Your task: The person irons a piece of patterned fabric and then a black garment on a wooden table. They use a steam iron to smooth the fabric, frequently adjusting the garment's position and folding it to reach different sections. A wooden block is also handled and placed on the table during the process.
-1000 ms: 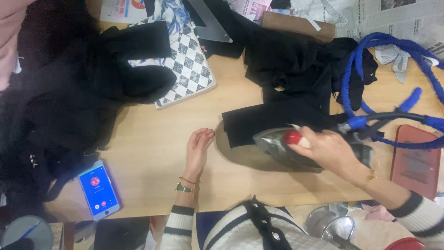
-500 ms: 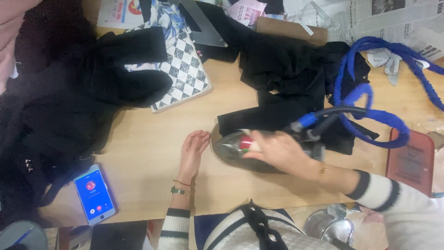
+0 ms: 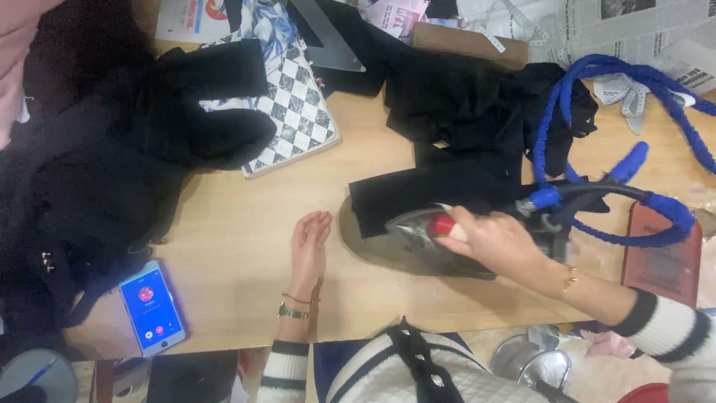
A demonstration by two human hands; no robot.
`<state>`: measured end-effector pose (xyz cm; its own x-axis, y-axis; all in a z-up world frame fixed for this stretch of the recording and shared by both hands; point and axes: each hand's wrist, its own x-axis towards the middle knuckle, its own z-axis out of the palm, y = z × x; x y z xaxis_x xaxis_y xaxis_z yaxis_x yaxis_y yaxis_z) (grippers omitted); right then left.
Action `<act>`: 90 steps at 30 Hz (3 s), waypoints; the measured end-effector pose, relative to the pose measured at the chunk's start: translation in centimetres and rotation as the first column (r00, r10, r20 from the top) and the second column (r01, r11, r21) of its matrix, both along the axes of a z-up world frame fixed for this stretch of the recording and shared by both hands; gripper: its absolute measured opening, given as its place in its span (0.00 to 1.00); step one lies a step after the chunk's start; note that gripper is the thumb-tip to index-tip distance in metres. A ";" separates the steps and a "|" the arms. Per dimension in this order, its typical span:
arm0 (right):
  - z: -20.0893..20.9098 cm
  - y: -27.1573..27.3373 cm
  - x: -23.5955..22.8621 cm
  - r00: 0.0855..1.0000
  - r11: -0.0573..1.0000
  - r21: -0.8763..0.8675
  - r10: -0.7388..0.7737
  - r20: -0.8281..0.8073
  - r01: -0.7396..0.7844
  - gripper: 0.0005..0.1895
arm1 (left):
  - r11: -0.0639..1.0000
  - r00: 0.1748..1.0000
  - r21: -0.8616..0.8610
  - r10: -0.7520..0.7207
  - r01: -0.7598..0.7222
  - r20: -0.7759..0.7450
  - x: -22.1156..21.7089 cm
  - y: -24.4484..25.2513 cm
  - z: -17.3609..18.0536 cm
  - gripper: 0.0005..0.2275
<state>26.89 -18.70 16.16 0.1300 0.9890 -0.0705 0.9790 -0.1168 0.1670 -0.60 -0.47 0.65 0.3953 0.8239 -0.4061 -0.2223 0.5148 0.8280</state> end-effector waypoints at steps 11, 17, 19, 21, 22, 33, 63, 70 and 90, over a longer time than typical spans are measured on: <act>0.2 -0.2 -0.4 0.995 1.000 -0.019 -0.022 -0.100 0.021 0.27 | 0.971 0.958 -0.015 0.231 -0.237 -0.171 -3.7 -5.0 6.3 0.11; 0.4 5.1 -5.6 0.966 0.990 0.045 0.141 -0.215 -0.134 0.27 | 0.955 0.938 -0.007 0.288 -0.295 -0.195 -3.1 -5.7 9.2 0.09; 0.3 6.2 -6.3 0.951 0.990 0.017 0.140 -0.274 -0.141 0.27 | 0.958 0.936 0.030 0.285 -0.285 -0.208 -2.3 -5.8 9.9 0.09; 0.2 6.7 -6.4 0.948 0.989 0.016 0.145 -0.284 -0.146 0.27 | 0.966 0.935 0.083 0.257 -0.244 -0.245 -1.7 -5.9 10.3 0.09; 0.6 6.3 -6.2 0.948 0.989 0.017 0.143 -0.285 -0.144 0.27 | 0.967 0.935 0.084 0.255 -0.242 -0.246 -1.5 -6.0 9.8 0.09; 0.3 -2.0 2.5 0.980 0.993 -0.085 -0.097 -0.171 0.083 0.27 | 0.504 0.723 0.676 0.137 0.538 -0.677 3.0 -9.3 5.5 0.20; -11.7 -32.9 33.4 0.619 0.623 0.017 -0.779 0.097 0.782 0.32 | 0.640 0.620 0.671 0.366 0.373 -0.694 5.9 -6.4 3.4 0.17; -9.4 -29.3 29.2 0.842 0.822 0.469 -0.475 0.255 0.322 0.15 | 0.448 0.584 0.806 0.558 0.387 -0.590 7.8 -3.8 0.8 0.14; -16.6 -14.1 2.7 -0.177 0.333 -0.248 -0.230 -0.957 0.910 0.21 | 0.797 0.876 -0.595 0.353 -0.097 0.329 -1.1 -3.4 1.6 0.09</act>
<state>29.63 -32.84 -0.43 0.8502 0.3639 -0.3804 -0.2169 -0.4164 -0.8829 -1.72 -3.83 2.29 0.4578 0.5976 -0.6582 -0.6359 0.7375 0.2273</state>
